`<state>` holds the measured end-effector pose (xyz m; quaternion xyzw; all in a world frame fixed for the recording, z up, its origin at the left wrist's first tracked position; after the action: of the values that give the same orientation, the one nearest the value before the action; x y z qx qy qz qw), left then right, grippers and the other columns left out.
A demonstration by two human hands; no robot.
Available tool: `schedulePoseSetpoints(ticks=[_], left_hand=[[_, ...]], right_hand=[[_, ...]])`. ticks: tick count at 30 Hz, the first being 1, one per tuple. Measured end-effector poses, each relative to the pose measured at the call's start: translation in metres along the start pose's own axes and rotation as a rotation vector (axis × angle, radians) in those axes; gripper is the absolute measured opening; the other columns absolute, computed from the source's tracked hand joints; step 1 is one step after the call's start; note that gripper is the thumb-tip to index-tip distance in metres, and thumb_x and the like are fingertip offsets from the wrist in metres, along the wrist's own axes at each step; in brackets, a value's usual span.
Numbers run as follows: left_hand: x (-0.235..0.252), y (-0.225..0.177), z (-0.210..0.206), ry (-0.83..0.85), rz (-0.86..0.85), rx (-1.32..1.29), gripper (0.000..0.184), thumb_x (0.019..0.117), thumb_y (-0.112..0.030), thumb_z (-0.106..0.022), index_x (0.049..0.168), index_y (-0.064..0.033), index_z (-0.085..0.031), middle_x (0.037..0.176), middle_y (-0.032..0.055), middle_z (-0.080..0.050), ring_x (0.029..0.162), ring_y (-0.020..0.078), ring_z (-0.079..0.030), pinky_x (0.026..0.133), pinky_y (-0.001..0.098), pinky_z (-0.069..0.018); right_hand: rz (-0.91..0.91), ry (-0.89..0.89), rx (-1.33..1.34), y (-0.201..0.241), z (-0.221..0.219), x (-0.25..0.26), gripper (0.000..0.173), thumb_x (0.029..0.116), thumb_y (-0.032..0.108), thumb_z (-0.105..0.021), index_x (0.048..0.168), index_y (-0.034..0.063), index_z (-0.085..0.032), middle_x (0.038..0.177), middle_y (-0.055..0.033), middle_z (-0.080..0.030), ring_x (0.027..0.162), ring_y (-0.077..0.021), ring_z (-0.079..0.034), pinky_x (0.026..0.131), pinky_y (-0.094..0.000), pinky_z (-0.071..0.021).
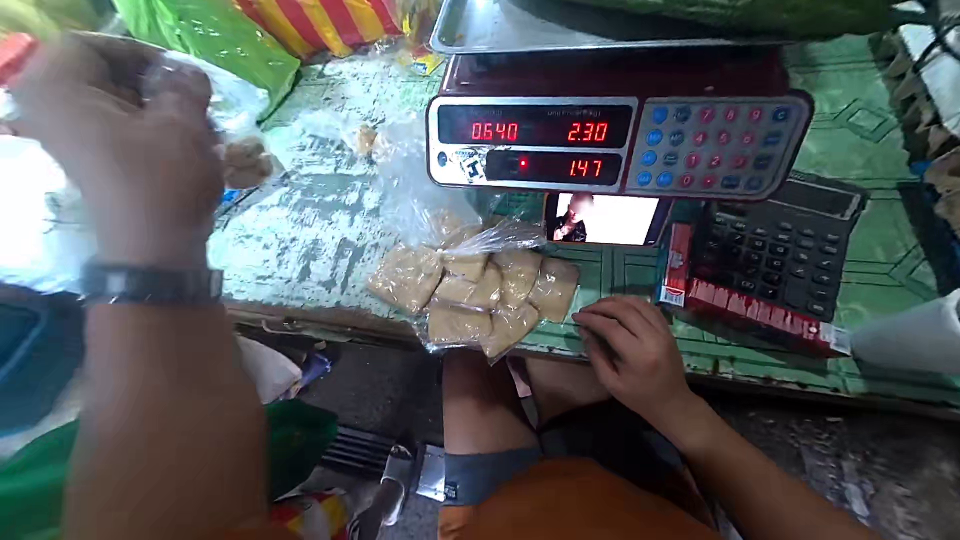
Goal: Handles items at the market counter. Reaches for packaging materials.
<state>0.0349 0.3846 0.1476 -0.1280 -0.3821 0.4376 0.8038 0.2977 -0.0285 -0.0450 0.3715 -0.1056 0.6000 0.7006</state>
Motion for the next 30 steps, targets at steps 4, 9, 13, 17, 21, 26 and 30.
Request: schedulePoseSetpoints(ticks=[4, 9, 13, 17, 21, 26, 30], left_hand=[[-0.087, -0.035, 0.071, -0.061, -0.14, 0.067, 0.038, 0.1058, -0.04, -0.055, 0.131, -0.0115, -0.061, 0.116, 0.0049, -0.067, 0.103, 0.0103, -0.065, 0.093, 0.0354, -0.0544], [-0.242, -0.105, 0.051, 0.221, -0.026, 0.165, 0.026, 0.1001, -0.031, -0.059, 0.108, -0.0087, -0.071, 0.081, 0.0067, -0.069, 0.065, 0.0174, -0.064, 0.059, 0.0452, -0.0539], [-0.317, -0.125, 0.052, 0.37, 0.067, -0.182, 0.016, 0.0952, -0.02, -0.064, 0.105, -0.0109, -0.072, 0.09, -0.0094, -0.073, 0.074, -0.0056, -0.065, 0.065, 0.0152, -0.0566], [-0.375, -0.128, 0.02, 0.546, 0.153, -0.255, 0.013, 0.0926, -0.02, -0.067, 0.103, -0.0142, -0.073, 0.075, -0.0092, -0.069, 0.057, -0.0029, -0.06, 0.052, 0.0184, -0.0525], [-0.401, -0.128, 0.016, 0.441, 0.249, -0.334, 0.014, 0.0916, -0.02, -0.068, 0.104, -0.0141, -0.072, 0.075, -0.0096, -0.069, 0.057, -0.0019, -0.06, 0.05, 0.0177, -0.0526], [-0.416, -0.145, 0.05, 0.544, 0.175, -0.637, 0.022, 0.098, -0.016, -0.07, 0.12, -0.013, -0.067, 0.107, -0.0023, -0.073, 0.089, 0.0031, -0.069, 0.08, 0.0241, -0.0605], [-0.436, -0.131, 0.019, 0.397, 0.302, -0.339, 0.013, 0.0895, -0.01, -0.07, 0.102, -0.0065, -0.072, 0.077, -0.0035, -0.07, 0.06, 0.0004, -0.062, 0.056, 0.0219, -0.0551]], right_hand=[[0.045, 0.008, -0.086, 0.0, -0.003, -0.001, 0.024, 0.1005, 0.024, -0.056, 0.108, 0.0168, -0.078, 0.109, -0.0035, -0.075, 0.109, -0.0243, -0.068, 0.1, -0.0446, -0.0521], [0.002, -0.041, 0.142, 0.013, 0.007, -0.012, 0.022, 0.1009, 0.023, -0.059, 0.109, 0.0144, -0.078, 0.11, -0.0048, -0.074, 0.111, -0.0234, -0.067, 0.1, -0.0462, -0.0519], [-0.102, 0.233, 0.752, 0.075, 0.025, -0.041, 0.034, 0.0999, 0.036, -0.065, 0.118, 0.0086, -0.073, 0.116, -0.0077, -0.07, 0.105, -0.0126, -0.068, 0.091, -0.0327, -0.059], [-0.213, 0.772, 1.147, 0.129, 0.014, -0.055, 0.062, 0.091, 0.033, -0.078, 0.141, 0.0039, -0.055, 0.13, -0.0139, -0.059, 0.096, -0.0129, -0.067, 0.082, -0.0289, -0.0597], [-0.387, 0.854, 1.114, 0.145, 0.009, -0.044, 0.025, 0.0945, 0.022, -0.073, 0.111, 0.0026, -0.069, 0.106, -0.0076, -0.066, 0.09, -0.0095, -0.065, 0.08, -0.0252, -0.0562], [-0.211, 0.85, 1.289, 0.141, 0.042, -0.026, 0.014, 0.0941, 0.011, -0.07, 0.103, 0.0004, -0.069, 0.102, -0.0061, -0.067, 0.093, -0.0061, -0.065, 0.082, -0.0226, -0.0562], [-0.103, 0.706, 0.757, 0.11, 0.024, -0.022, 0.024, 0.0977, 0.023, -0.068, 0.115, 0.0076, -0.073, 0.115, -0.0092, -0.07, 0.103, -0.0154, -0.068, 0.091, -0.0336, -0.0579]])
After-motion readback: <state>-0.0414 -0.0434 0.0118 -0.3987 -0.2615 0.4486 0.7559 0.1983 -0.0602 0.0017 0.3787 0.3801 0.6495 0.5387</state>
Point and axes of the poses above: each hand's wrist, its own x-axis towards the middle knuckle, its own z-axis out of the back of the hand, y = z × x, the point moved 1 cm from there along x, towards the middle knuckle
